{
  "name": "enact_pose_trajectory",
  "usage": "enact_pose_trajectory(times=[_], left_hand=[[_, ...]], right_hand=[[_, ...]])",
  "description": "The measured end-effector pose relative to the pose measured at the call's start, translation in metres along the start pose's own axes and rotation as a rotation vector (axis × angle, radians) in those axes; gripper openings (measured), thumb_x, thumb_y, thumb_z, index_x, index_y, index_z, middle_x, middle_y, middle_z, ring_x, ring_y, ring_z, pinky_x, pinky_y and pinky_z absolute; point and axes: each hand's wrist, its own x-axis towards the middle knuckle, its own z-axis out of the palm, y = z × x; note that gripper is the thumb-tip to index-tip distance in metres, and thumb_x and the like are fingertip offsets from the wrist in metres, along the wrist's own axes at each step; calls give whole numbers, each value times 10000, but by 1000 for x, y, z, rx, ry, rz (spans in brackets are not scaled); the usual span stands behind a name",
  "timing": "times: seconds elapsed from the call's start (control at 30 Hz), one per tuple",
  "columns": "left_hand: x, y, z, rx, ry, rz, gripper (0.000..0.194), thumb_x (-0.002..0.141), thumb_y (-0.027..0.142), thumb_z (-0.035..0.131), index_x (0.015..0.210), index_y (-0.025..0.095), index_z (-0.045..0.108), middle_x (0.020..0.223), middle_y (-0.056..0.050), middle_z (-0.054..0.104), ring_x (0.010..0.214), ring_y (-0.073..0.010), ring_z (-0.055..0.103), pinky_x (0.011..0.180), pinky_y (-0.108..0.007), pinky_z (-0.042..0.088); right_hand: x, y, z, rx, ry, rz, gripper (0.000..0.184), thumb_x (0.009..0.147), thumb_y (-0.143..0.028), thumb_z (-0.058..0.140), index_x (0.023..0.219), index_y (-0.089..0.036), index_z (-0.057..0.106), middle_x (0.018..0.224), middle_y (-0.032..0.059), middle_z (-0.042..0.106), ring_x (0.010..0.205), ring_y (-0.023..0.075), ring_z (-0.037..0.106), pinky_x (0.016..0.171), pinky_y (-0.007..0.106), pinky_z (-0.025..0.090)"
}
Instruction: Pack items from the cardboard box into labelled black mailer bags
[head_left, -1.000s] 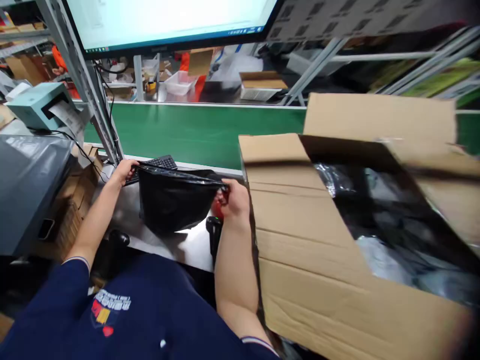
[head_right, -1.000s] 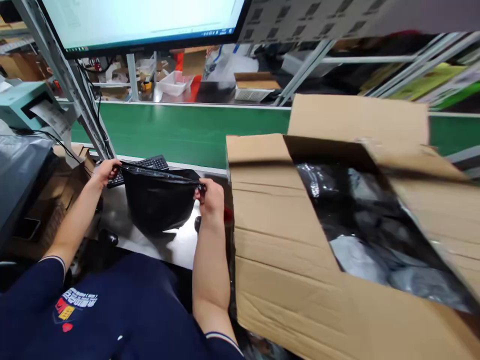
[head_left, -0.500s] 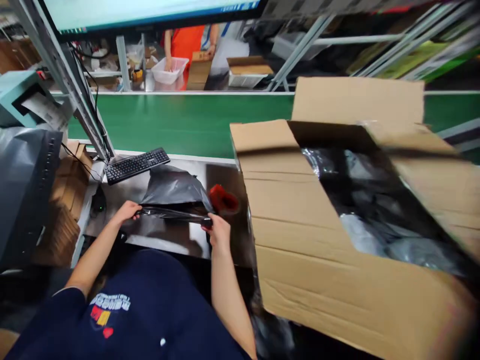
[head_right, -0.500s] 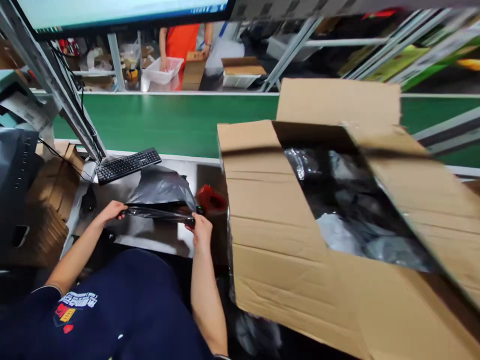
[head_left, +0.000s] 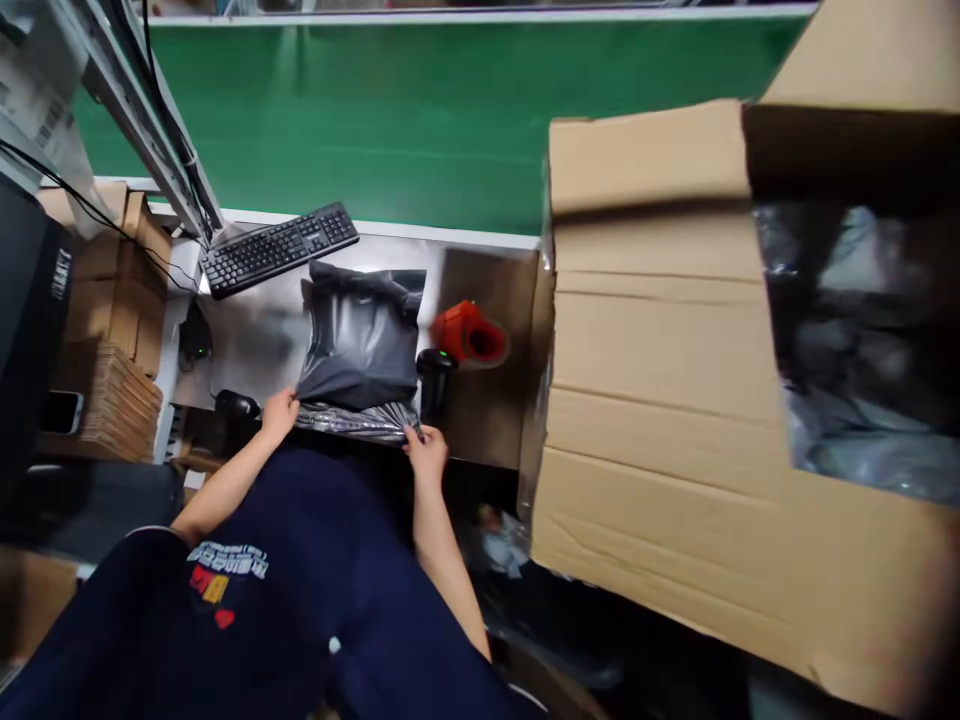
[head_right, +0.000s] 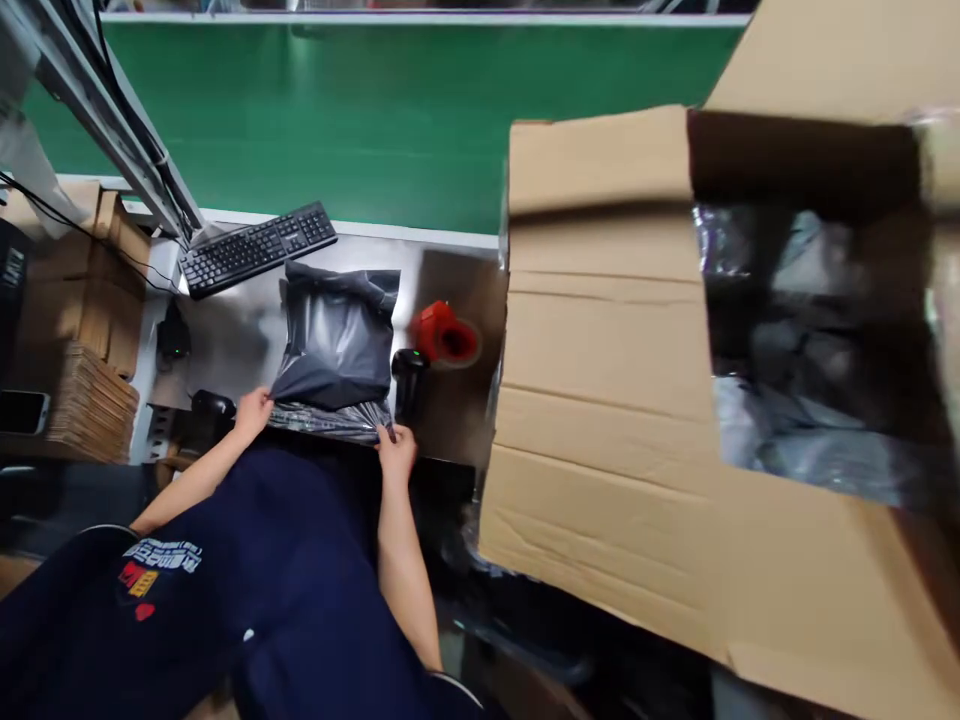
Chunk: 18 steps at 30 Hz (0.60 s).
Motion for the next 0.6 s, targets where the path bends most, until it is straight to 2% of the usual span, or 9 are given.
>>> enact_pose_trajectory(times=[0.03,0.1,0.17,0.23,0.33,0.4,0.47,0.53,0.6], left_hand=[[3,-1,-2,-26,-18,-23,33,844,154,702,829,183,705,783,-54,716,1020,-284,720,1005,-388,528],[4,-6,-6,-86,-63,-71,128,855,217,736,751,186,667,695,-24,681,864,-237,724,876,-338,566],[-2,-14,-11,-162,-122,-133,155,844,251,776,765,178,664,670,-9,685,735,-196,714,759,-305,584],[-10,-23,-17,-232,-169,-194,151,825,236,808,808,164,677,681,-14,710,662,-170,710,690,-290,598],[-22,-32,-21,-302,-203,-250,182,781,190,857,819,140,687,702,-38,737,618,-152,715,647,-276,611],[-26,-34,-21,-335,-213,-258,195,754,162,873,810,130,689,704,-41,742,609,-141,714,638,-262,613],[-27,-33,-20,-362,-221,-248,193,737,146,875,803,126,694,690,-29,736,612,-132,713,649,-255,617],[-27,-30,-20,-384,-237,-224,181,729,151,874,807,124,713,688,-19,734,629,-129,715,680,-258,625],[-26,-27,-20,-396,-256,-199,166,724,162,872,809,127,734,687,-10,732,642,-128,713,707,-262,629]], right_hand=[[-3,2,-3,-53,19,-2,469,717,-586,810,943,-206,654,737,37,711,725,260,721,686,382,604],[-10,4,-9,-196,58,-52,443,769,-521,775,1060,-201,679,959,116,754,933,320,728,843,453,594],[-20,4,-11,-390,88,-206,466,834,-498,718,1187,-196,679,1186,178,726,1099,366,692,935,496,564],[-30,1,-5,-546,60,-417,438,921,-502,625,1218,-186,686,1254,197,699,1130,364,678,938,485,560],[-44,-10,26,-521,-210,-628,322,1009,-439,522,1068,-206,738,1101,143,743,952,287,714,854,413,581],[-53,-21,57,-448,-468,-693,264,1016,-353,527,984,-225,756,1009,101,764,879,248,724,825,375,590],[-63,-32,86,-413,-656,-734,222,1005,-289,563,982,-233,777,990,82,780,883,231,735,826,352,596],[-71,-39,108,-416,-752,-774,198,1000,-280,608,1056,-238,793,1041,78,794,898,222,742,831,341,598],[-78,-43,121,-416,-779,-805,205,994,-304,650,1123,-243,797,1096,83,799,925,220,745,843,336,597]])
